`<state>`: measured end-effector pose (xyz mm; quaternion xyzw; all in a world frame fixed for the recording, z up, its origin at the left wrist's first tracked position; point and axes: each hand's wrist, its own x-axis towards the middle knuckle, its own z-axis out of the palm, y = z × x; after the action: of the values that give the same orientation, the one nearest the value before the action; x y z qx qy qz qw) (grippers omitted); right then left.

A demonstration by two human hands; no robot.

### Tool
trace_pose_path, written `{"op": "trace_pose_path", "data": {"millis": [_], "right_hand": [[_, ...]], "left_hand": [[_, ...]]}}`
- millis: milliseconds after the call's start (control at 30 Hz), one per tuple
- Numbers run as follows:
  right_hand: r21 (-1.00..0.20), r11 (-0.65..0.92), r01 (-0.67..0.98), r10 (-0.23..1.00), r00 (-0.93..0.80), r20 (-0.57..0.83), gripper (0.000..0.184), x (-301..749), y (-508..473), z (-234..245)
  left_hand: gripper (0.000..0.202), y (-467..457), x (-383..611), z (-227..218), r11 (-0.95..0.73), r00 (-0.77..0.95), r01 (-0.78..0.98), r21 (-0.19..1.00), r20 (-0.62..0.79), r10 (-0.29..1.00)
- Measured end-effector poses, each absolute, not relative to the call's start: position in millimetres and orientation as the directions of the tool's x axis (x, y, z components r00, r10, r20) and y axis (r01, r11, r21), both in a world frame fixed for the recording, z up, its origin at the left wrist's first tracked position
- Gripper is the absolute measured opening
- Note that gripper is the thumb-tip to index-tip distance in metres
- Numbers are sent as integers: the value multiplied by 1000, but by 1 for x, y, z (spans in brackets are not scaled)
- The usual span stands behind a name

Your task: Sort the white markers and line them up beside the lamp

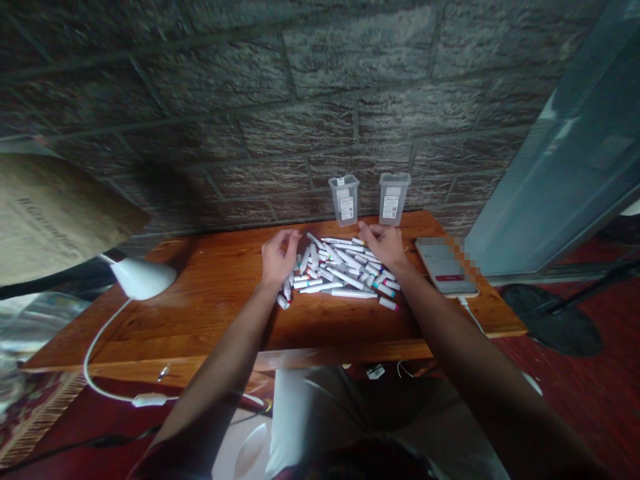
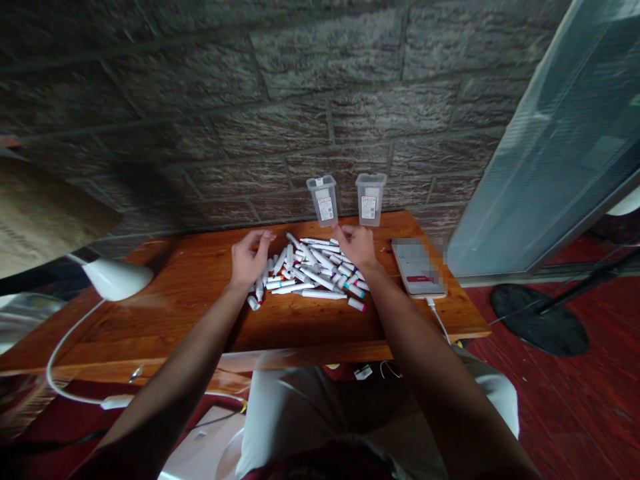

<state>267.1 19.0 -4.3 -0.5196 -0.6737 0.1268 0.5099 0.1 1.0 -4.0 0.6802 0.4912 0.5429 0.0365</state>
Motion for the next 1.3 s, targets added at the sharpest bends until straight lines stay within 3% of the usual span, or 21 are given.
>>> {"op": "trace_pose_path", "data": {"millis": [533,1133,1200,1300], "right_hand": [[-765,422,486,858,57,510,50,264,18,-3],[-757,439,484,863,6,505,55,260,15,-3],[-734,467,493,858,-52,511,51,260,14,-3],[-690,526,497,843,-202,498,26,261,14,-3]], "left_hand": [[31,7,-1,-12,-490,-71,621,612,666,742],[31,9,-2,-15,-488,-98,557,672,637,765],[32,10,-2,-16,-492,-94,552,673,637,765],[31,11,-3,-18,-493,-88,552,673,635,767]]}}
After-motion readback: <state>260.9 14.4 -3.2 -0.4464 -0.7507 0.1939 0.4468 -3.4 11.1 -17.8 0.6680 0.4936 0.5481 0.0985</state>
